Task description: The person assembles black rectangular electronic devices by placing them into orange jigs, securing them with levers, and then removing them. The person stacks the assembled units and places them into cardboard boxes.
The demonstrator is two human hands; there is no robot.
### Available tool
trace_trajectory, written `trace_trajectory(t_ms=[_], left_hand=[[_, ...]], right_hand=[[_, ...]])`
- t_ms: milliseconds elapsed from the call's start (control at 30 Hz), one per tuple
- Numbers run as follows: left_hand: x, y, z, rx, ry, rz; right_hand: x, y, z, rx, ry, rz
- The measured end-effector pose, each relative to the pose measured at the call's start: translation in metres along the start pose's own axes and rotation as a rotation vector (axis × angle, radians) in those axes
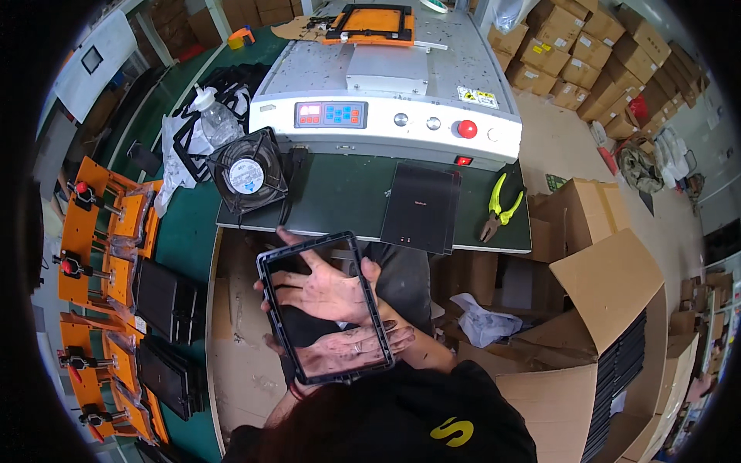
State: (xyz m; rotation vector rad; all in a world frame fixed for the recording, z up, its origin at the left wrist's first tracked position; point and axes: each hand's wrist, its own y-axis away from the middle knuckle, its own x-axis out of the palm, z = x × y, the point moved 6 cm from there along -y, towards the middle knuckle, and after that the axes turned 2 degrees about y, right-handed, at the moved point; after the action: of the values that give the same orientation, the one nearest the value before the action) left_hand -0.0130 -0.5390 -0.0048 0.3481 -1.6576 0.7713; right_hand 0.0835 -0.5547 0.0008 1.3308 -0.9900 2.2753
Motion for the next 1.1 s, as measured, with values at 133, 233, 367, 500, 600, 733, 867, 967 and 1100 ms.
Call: trace_trajectory(t_ms=[133,233,367,500,600,733,867,967,1100], left_hand=[[0.0,-0.012,0.003,-0.015,-0.01,0.143],[0.003,-0.012,0.0,-0.014,-0.004,0.167],[-0.019,-0.001,-0.009,-0.045,-0.026,-0.03],[-0.012,-0.007,-0.017,0.042,-0.042,-0.059],[-0.012,-0.013,-0.021,0.05,-0.189,-0.121],[-0.023,-0.023,-0.017,0.073,-0.14,-0.06],[-0.029,-0.022,-0.026,0.13,-0.207,-0.012],[-0.039,-0.003,-0.025,0.22,-0.106,0.037],[-0.027,0.021,-0.027,0.263,-0.098,-0.026]], right_hand=[[-0.006,0.018,0.011,-0.12,0.374,-0.049],[0.014,0.045,0.074,-0.37,1.464,-0.557],[0.009,0.079,0.11,0.161,2.73,-0.947],[0.006,0.097,0.11,0.289,2.852,-0.848],[0.021,0.094,0.122,0.123,2.801,-0.878],[0.074,0.118,0.151,-0.605,2.301,-1.605],[0.107,0.101,0.109,-1.318,2.15,-0.984],[0.12,0.078,0.06,-0.842,2.637,-0.136],[0.121,0.067,0.029,-0.749,2.524,0.106]])
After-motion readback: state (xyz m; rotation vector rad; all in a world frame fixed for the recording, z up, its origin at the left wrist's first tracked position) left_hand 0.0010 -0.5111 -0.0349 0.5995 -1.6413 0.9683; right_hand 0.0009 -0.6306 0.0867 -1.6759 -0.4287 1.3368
